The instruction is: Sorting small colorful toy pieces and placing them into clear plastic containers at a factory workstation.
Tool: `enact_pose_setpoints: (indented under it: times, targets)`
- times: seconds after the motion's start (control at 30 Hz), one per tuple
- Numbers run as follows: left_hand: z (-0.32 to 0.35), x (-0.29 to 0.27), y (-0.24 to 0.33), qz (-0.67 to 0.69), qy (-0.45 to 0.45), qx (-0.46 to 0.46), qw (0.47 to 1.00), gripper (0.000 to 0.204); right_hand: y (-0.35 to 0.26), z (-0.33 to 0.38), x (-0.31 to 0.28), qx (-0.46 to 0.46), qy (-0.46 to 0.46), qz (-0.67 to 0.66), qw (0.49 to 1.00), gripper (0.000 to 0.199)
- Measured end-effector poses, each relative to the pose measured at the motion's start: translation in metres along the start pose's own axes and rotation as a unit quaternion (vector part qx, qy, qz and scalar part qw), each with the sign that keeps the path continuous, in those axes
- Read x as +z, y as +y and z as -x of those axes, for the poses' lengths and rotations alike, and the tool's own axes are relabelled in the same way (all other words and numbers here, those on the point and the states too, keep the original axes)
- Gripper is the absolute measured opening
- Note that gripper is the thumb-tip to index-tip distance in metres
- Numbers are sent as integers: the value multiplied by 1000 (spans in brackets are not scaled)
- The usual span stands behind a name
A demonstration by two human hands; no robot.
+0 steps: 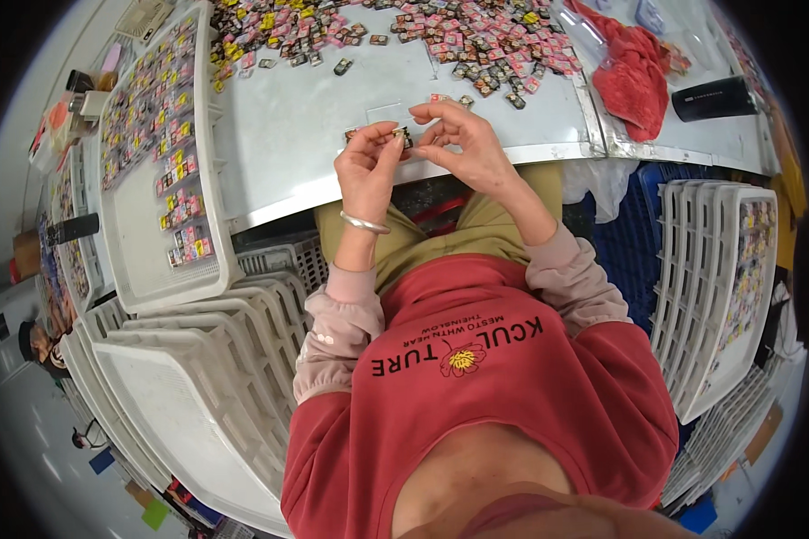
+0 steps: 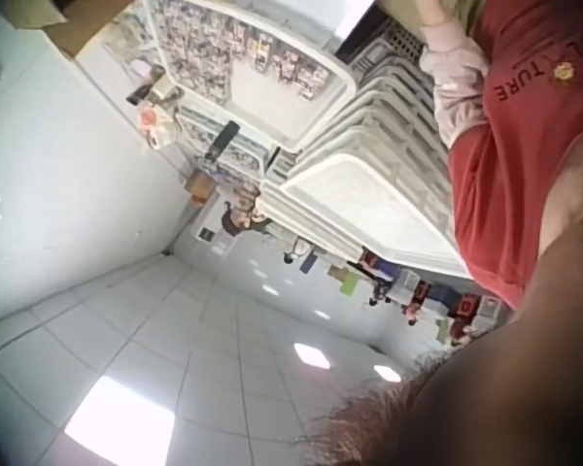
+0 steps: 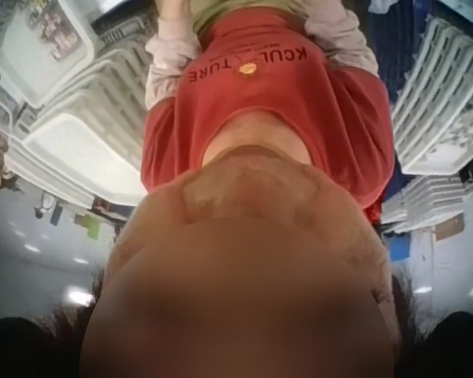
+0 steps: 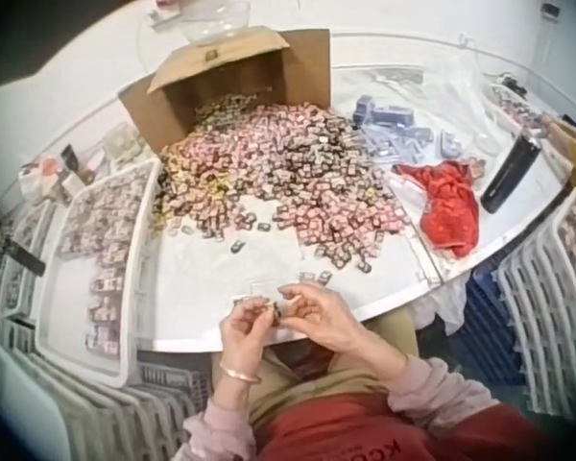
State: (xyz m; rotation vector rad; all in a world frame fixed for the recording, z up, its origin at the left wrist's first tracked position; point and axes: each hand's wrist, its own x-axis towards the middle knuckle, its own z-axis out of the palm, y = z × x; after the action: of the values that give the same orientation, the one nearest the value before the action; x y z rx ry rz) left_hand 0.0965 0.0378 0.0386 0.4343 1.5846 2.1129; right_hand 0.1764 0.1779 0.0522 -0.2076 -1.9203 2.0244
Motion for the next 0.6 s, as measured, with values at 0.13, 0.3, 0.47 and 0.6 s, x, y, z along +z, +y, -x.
enact_pose_setpoints:
  times: [0.13,0.3,0.47,0.6]
  targets:
    - [-4,-2,1,-7,11,-18,1000,18,9,-4,-2,-63,-6,145,987,34]
    - [-7,-10,4,-26,30,-7,999,20,8,-2,-29,-54,29,172,983,26]
    - [-20,-44,3,-83,88,33,992,18,24,6,-116,-55,205,390,896,19]
    - [-42,-67,-7,-82,140,57,985,16,40,6,-120,-49,199,498,843,28]
